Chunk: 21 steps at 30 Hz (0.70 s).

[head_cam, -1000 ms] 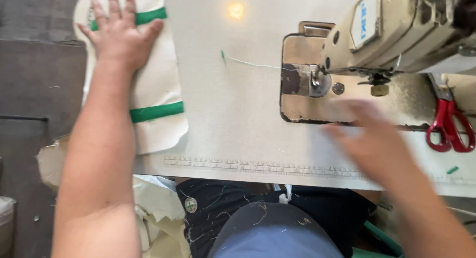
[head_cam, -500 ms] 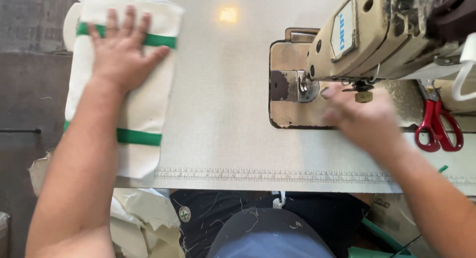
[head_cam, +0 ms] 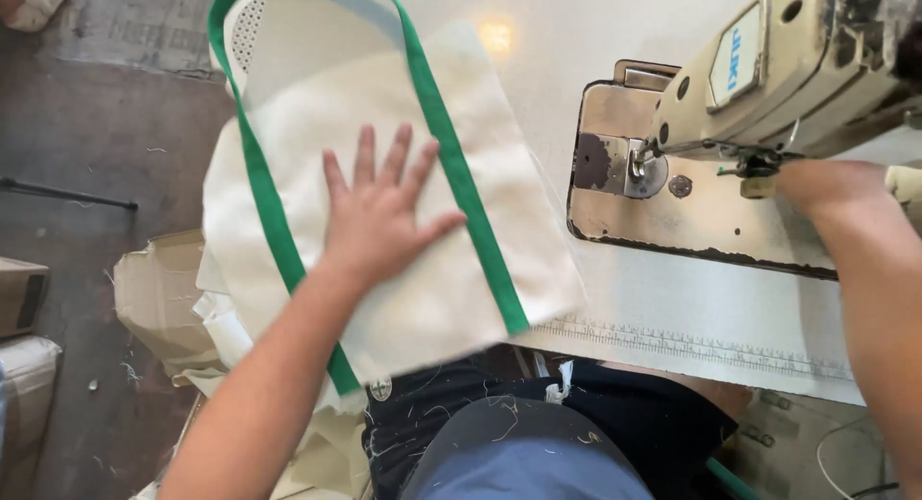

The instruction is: Sewing fabric pieces and straps together using an industrial sewing machine and trimming with scissors to assemble bags.

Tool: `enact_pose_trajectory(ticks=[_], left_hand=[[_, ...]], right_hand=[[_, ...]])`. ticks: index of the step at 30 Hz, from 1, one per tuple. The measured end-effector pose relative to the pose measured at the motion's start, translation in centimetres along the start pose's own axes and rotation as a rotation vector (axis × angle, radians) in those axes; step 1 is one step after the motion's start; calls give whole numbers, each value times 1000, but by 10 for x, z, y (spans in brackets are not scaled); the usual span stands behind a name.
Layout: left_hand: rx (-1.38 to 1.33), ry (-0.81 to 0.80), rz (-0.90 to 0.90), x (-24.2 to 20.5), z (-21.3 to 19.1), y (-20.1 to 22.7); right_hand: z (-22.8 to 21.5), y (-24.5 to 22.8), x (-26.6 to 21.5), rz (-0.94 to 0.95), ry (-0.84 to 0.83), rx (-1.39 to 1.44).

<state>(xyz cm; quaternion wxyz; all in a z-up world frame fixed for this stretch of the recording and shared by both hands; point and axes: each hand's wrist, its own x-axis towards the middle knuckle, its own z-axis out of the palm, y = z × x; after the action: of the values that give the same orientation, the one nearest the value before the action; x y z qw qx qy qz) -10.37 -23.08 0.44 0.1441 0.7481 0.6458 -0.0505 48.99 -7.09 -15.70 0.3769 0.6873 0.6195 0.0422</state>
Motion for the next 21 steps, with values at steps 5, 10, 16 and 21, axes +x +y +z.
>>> enact_pose_trajectory(ticks=[5,10,16,21], left_hand=[[153,579,213,46,22,-17],[38,369,598,90,12,26],[-47,582,208,76,43,42],[114,1059,-11,6,38,27]], right_hand=[[-62,-10,-86,-12,168,-120],[-96,-57,-242,-107,701,789],[-110,-111,-344,-270,597,1156],[-136,-176,-397,-553,456,1102]])
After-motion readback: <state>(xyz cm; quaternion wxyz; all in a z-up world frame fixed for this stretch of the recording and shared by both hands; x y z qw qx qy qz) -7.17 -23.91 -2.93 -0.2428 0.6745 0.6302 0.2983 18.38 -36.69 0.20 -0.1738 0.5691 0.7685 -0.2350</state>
